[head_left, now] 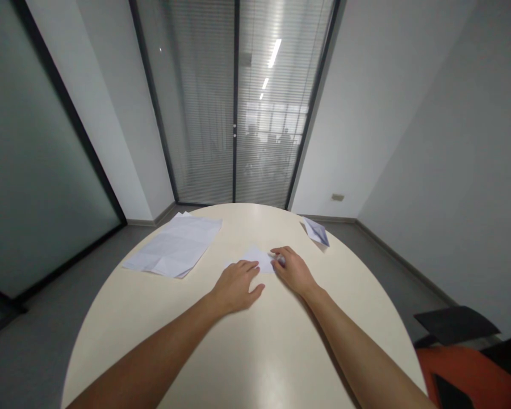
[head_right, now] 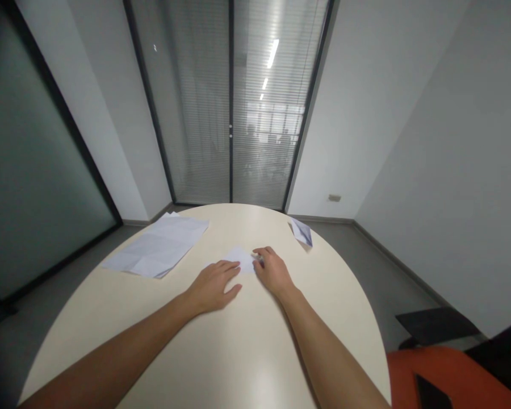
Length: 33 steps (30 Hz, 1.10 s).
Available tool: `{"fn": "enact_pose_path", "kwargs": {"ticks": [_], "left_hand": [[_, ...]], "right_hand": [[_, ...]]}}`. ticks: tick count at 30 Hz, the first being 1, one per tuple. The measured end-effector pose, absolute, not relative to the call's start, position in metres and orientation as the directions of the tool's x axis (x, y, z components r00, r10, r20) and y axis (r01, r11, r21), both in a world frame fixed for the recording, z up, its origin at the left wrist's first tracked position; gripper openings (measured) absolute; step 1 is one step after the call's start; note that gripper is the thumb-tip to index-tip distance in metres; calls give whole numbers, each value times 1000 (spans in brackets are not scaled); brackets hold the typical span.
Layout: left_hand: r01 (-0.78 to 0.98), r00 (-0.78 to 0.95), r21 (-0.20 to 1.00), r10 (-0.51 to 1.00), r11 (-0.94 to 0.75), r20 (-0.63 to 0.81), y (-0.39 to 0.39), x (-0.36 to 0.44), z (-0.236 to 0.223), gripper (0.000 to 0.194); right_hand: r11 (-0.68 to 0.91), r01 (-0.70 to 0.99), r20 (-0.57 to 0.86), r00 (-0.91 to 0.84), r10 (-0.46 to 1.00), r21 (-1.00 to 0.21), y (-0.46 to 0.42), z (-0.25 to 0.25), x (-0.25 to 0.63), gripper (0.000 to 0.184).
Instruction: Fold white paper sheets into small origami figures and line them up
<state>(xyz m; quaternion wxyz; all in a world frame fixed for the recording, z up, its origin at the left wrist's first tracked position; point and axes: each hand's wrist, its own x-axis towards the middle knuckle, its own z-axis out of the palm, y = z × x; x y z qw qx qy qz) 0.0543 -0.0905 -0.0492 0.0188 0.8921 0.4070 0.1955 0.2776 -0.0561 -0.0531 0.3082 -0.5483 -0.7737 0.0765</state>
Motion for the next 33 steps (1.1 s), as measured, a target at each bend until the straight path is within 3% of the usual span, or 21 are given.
{"fn": "enact_pose_path", "kwargs": {"ticks": [4,8,12,15,25,33], "left_hand": [[737,583,179,747,-651,319,-91,55,-48,45],[736,582,181,747,-652,322,-91,55,-47,44],[730,581,195,745,-655,328,-90,55,-48,41],[741,559,212,760,-637,330,-89,55,-52,41],[771,531,203,786,-603,318,-89,56,-56,45],[754,560,202,773,-625,300,-87,54,-56,48]], "right_hand": [[398,790,402,-211,891,-466,-55,-54,278,34],[469,834,442,-318,839,-292,-60,-48,273,34],[629,736,357,-534,767,-250,-70,-44,261,35],[646,721,304,-575,759,-249,-74,-45,257,38],[424,888,245,-377,893,-178,-68,-40,275,36],[190,946,282,-113,953,-262,-59,-42,292,28]]}}
